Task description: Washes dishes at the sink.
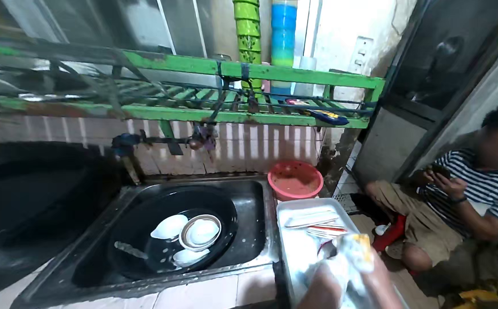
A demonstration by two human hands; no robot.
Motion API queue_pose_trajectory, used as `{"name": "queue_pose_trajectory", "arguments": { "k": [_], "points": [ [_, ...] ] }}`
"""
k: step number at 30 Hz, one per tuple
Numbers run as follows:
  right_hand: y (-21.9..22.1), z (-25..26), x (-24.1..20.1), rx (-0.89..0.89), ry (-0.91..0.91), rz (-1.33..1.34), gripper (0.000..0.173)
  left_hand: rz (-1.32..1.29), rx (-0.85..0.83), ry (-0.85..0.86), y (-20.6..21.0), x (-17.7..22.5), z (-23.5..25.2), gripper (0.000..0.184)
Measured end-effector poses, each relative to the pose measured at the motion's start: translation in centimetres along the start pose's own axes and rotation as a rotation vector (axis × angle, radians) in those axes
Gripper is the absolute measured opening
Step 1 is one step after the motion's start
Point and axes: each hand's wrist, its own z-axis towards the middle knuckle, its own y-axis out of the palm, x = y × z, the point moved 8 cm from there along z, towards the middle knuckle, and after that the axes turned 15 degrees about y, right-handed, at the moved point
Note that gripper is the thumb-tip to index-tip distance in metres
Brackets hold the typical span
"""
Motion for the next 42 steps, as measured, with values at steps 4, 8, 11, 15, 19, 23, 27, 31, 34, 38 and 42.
{"name": "queue_pose_trajectory", "arguments": {
  "k": [4, 8, 11, 15, 19, 23, 27, 31, 34, 38, 42],
  "points": [
    [0.3, 3.8, 0.7, -0.112, 0.222, 0.099, 0.034, 0.188, -0.122, -0.038, -0.8, 3.3, -0.2, 0.04],
    [2.8, -2.1, -2.9, -0.025, -0.259, -0.068, 0.058, -0.133, 0.104, 0.125, -3.6, -0.7, 0.0, 0.041],
    [2.7, 0.4, -2.1, -0.169, -0.073, 0.077, 0.054, -0.167, 0.043, 0.179, -4.0, -1.1, -0.2, 0.033],
    [1.0, 2.9, -2.3, -0.304, 0.053, 0.307, 0.04, -0.198, -0.118, 0.191, -4.0, 0.1, 0.2, 0.026],
    [3.3, -0.1, -6.5, -0.129, -0.248, -0.318, 0.051, -0.23, -0.081, 0.276, -4.7, -2.6, 1.1, 0.023],
    [2.0, 3.1, -3.9, -0.203, -0.051, 0.102, 0.051, -0.578, 0.064, 0.285, -5.3, -3.6, 1.1, 0.023],
    [1.4, 3.0, -4.8, -0.174, -0.006, -0.004, 0.051, -0.703, -0.019, 0.176, -5.5, -4.8, 0.9, 0.025],
    [2.8, 0.6, -6.9, -0.039, -0.233, -0.215, 0.049, -0.415, -0.037, 0.207, -6.1, -2.6, 1.2, 0.023],
    [1.6, 3.9, -3.5, -0.172, -0.047, 0.286, 0.04, -0.441, -0.035, 0.203, -6.1, -0.5, 1.7, 0.021],
    [1.3, 2.8, -5.5, -0.098, -0.106, -0.084, 0.05, -0.294, -0.157, 0.078, -5.3, 0.0, 2.0, 0.026],
    [1.9, 1.5, -7.4, -0.026, -0.235, -0.065, 0.052, -0.251, -0.109, 0.148, -5.4, -0.3, 2.6, 0.028]
  ]
}}
